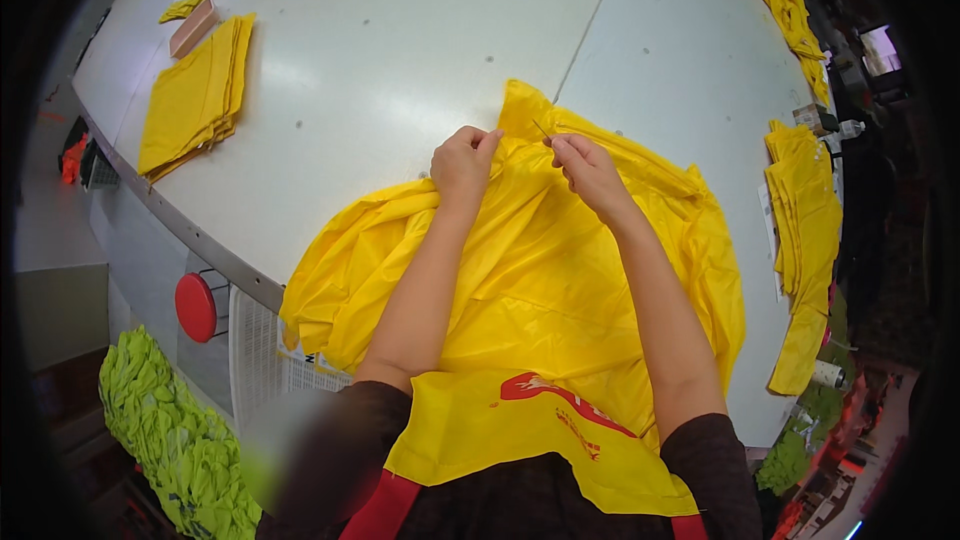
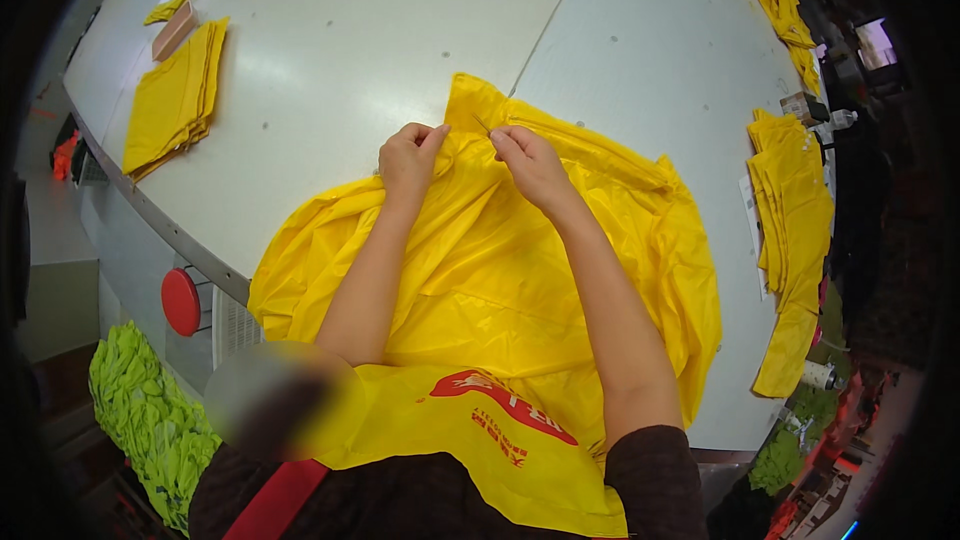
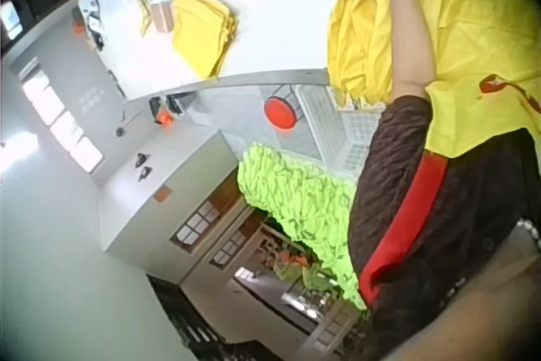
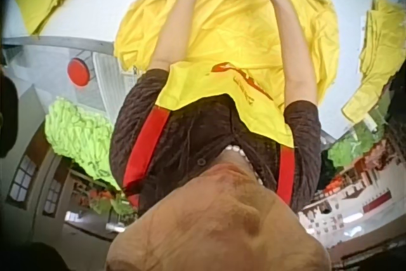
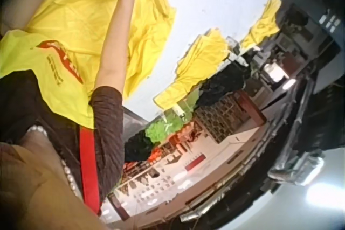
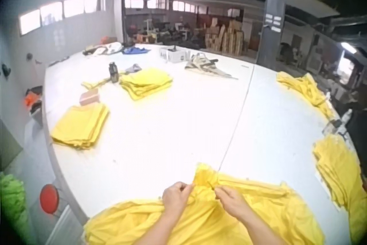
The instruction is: The person folds a yellow raincoat on a white table, smoothing and aligning the fabric, then folding it into a compact rectangle. The person uses scissors to trim a small piece of fabric from the coat and places the folded item on a stack of similar yellow garments.
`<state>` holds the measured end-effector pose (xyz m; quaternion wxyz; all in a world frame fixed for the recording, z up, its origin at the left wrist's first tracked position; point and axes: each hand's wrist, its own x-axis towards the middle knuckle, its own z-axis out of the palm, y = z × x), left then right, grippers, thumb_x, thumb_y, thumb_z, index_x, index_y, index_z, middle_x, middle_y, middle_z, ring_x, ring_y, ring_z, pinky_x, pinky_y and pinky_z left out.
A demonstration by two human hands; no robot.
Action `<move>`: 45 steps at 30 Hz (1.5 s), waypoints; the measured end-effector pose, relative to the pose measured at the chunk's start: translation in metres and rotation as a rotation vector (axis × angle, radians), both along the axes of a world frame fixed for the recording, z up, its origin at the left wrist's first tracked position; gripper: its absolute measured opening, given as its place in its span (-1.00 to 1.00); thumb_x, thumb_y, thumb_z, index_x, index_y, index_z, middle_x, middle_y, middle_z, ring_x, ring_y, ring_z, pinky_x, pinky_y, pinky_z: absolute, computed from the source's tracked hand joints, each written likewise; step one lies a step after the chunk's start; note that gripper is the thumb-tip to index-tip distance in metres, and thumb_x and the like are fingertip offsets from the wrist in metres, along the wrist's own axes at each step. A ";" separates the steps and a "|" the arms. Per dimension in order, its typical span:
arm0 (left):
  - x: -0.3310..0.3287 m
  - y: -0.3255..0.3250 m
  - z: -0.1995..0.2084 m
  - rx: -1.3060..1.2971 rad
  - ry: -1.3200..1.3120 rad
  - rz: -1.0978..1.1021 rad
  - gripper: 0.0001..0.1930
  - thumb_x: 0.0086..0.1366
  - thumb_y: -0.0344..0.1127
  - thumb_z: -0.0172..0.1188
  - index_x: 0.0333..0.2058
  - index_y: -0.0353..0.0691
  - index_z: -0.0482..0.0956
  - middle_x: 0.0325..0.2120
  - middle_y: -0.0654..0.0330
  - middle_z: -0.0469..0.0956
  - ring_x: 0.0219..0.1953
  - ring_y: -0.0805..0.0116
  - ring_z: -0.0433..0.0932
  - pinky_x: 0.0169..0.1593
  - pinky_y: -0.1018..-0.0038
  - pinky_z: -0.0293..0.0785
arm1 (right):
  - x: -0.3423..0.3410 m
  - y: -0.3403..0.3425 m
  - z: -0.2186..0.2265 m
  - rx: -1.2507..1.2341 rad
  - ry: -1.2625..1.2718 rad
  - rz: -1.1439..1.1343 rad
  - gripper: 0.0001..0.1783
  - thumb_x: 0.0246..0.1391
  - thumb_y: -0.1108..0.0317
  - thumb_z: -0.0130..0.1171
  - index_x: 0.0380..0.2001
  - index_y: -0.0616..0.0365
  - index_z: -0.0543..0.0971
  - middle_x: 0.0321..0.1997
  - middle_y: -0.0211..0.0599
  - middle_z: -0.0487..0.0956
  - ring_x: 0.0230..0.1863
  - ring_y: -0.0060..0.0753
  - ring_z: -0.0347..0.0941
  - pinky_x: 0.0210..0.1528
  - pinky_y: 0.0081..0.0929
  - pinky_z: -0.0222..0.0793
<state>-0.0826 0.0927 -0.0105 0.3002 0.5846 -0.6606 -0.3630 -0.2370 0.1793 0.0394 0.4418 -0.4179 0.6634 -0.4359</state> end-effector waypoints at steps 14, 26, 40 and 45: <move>0.013 0.013 -0.017 -0.102 0.259 -0.080 -0.84 0.07 -0.37 0.25 -0.40 -0.33 0.55 -0.55 0.22 0.57 -0.56 0.55 0.48 -0.44 0.60 0.42 | 0.014 -0.011 0.010 -0.144 0.906 0.262 -0.76 0.03 0.21 0.09 -0.44 0.18 0.42 -0.44 -0.17 0.50 -0.38 -0.08 0.44 -0.36 -0.23 0.34; 0.013 0.023 -0.024 -0.556 0.097 -0.169 -0.90 -0.02 -0.46 0.23 -0.46 -0.20 0.56 -0.54 0.13 0.52 -0.55 0.26 0.50 -0.46 0.45 0.41 | 0.027 -0.028 -0.002 -0.195 1.121 0.351 -0.82 -0.01 0.26 0.11 -0.48 0.14 0.44 -0.46 -0.19 0.50 -0.42 -0.09 0.48 -0.41 -0.21 0.39; 0.004 -0.005 -0.008 -0.696 -0.017 -0.056 -0.71 0.07 -0.32 0.23 -0.22 -0.29 0.52 -0.28 0.10 0.53 -0.29 0.17 0.49 -0.15 0.37 0.40 | -0.079 0.145 0.025 0.095 0.750 -0.366 -0.64 0.03 0.10 0.11 -0.27 0.18 0.48 -0.39 -0.07 0.55 -0.34 -0.07 0.49 -0.31 -0.24 0.36; -0.092 0.002 0.041 -0.467 0.189 -0.496 -0.76 0.11 -0.28 0.19 -0.28 -0.31 0.54 -0.32 0.07 0.55 -0.23 0.13 0.49 -0.11 0.34 0.38 | -0.210 0.287 -0.007 0.288 0.888 -0.741 -0.67 0.05 0.14 0.09 -0.41 0.27 0.49 -0.51 -0.05 0.52 -0.49 -0.10 0.43 -0.38 -0.36 0.34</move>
